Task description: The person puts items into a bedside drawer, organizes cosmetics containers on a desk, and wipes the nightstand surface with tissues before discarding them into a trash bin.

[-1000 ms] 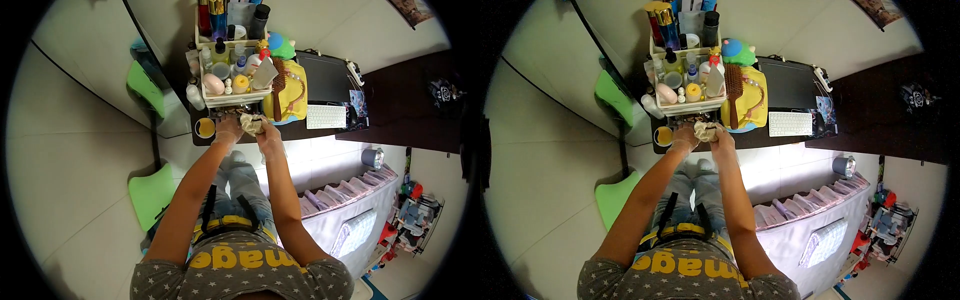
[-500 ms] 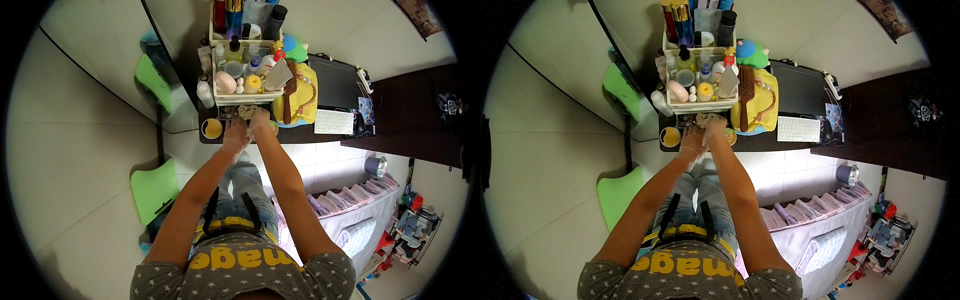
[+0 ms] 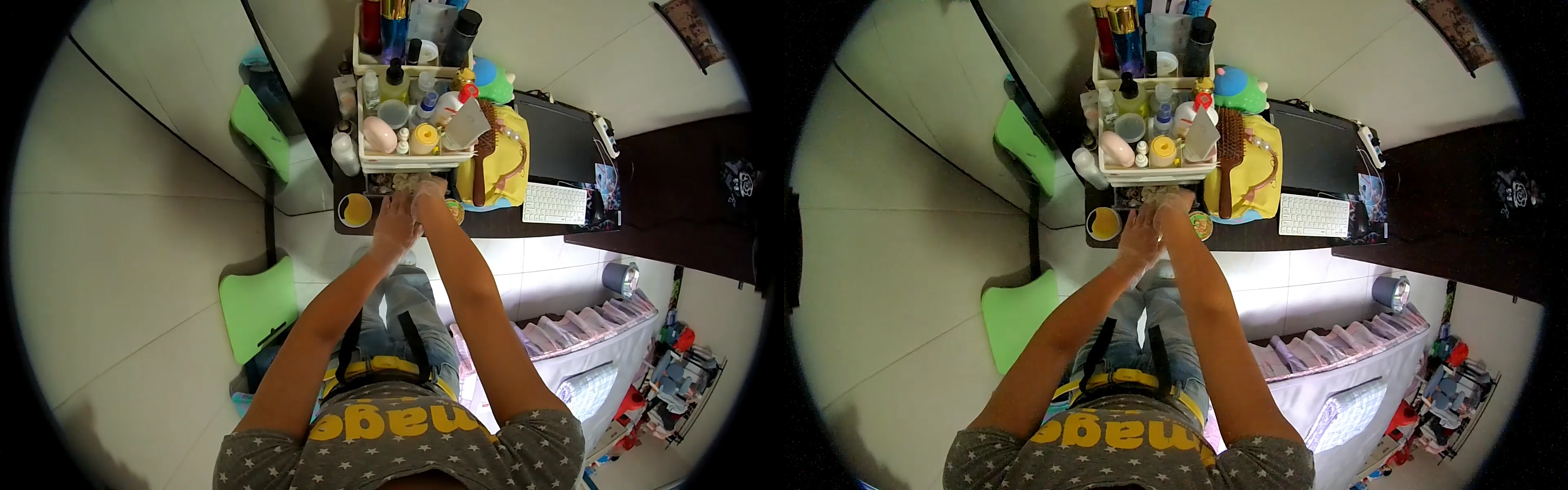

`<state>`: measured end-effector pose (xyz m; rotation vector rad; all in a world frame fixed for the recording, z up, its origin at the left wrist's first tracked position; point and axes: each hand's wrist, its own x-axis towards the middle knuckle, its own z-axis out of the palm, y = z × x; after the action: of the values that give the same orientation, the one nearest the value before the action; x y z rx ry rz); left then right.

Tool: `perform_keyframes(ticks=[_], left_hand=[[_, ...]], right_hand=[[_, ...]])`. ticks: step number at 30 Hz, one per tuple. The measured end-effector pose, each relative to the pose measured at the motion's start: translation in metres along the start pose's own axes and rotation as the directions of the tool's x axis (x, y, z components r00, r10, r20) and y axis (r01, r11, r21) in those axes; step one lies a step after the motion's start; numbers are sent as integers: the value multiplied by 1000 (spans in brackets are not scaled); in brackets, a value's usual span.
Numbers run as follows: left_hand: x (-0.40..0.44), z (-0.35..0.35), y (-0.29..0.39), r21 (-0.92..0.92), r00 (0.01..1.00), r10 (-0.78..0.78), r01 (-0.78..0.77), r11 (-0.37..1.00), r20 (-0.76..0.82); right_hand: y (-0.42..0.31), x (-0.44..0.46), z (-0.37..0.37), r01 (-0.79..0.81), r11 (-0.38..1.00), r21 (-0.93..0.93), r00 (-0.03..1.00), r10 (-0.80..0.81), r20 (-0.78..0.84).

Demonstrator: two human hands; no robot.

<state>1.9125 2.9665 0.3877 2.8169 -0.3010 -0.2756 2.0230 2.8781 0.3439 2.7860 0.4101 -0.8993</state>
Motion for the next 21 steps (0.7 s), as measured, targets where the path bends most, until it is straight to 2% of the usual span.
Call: perform_keyframes(ticks=[2, 3, 5, 6, 7, 8, 9, 11, 13, 14, 16, 17, 19, 20, 21], left_hand=[[7, 16, -4, 116, 995, 73, -65, 991, -67], [12, 11, -3, 113, 995, 77, -69, 991, -68], [20, -5, 2, 88, 998, 8, -14, 996, 65], [24, 0, 0, 83, 998, 11, -17, 996, 66], [28, 8, -3, 128, 998, 22, -29, 991, 51], [31, 15, -7, 174, 999, 34, -40, 984, 37], [35, 17, -8, 170, 999, 37, -43, 984, 36], [41, 19, -11, 117, 999, 32, -36, 992, 39], [46, 11, -12, 131, 996, 45, -55, 990, 79], [46, 6, -12, 146, 991, 54, -72, 987, 119], [46, 1, -14, 134, 990, 82, -97, 986, 116], [46, -2, -15, 124, 988, 108, -121, 985, 110], [47, 7, -19, 113, 989, 136, -141, 984, 51], [47, 11, -22, 99, 986, 166, -164, 981, -9], [45, 10, -22, 102, 987, 163, -161, 982, -7]], right_hand=[[1, -2, -1, -18, 998, 53, 1000, 20, -20], [-1, -10, -8, 71, 993, -97, 997, -68, 26], [-2, -31, -20, 162, 957, -241, 985, -144, 92], [-3, -44, -25, 66, 997, 26, 997, -65, -49], [-3, -57, -28, 1, 954, 301, 985, 51, -163], [-4, -69, -32, -27, 830, 558, 951, 192, -241], [-3, -78, -35, -11, 639, 769, 898, 345, -274], [1, -76, -28, 43, 401, 915, 829, 497, -257], [7, -65, -6, 319, 648, 692, 831, 161, -533], [5, -60, 2, 316, 648, 693, 831, 162, -531], [-6, -54, 4, 101, 862, 496, 893, 142, -428], [-6, -51, 3, 102, 862, 497, 893, 141, -428], [-7, -49, -4, 29, 942, 334, 953, 74, -292], [-6, -49, -8, 32, 941, 336, 954, 71, -292], [-4, -50, -12, 17, 948, 319, 975, 55, -214]])
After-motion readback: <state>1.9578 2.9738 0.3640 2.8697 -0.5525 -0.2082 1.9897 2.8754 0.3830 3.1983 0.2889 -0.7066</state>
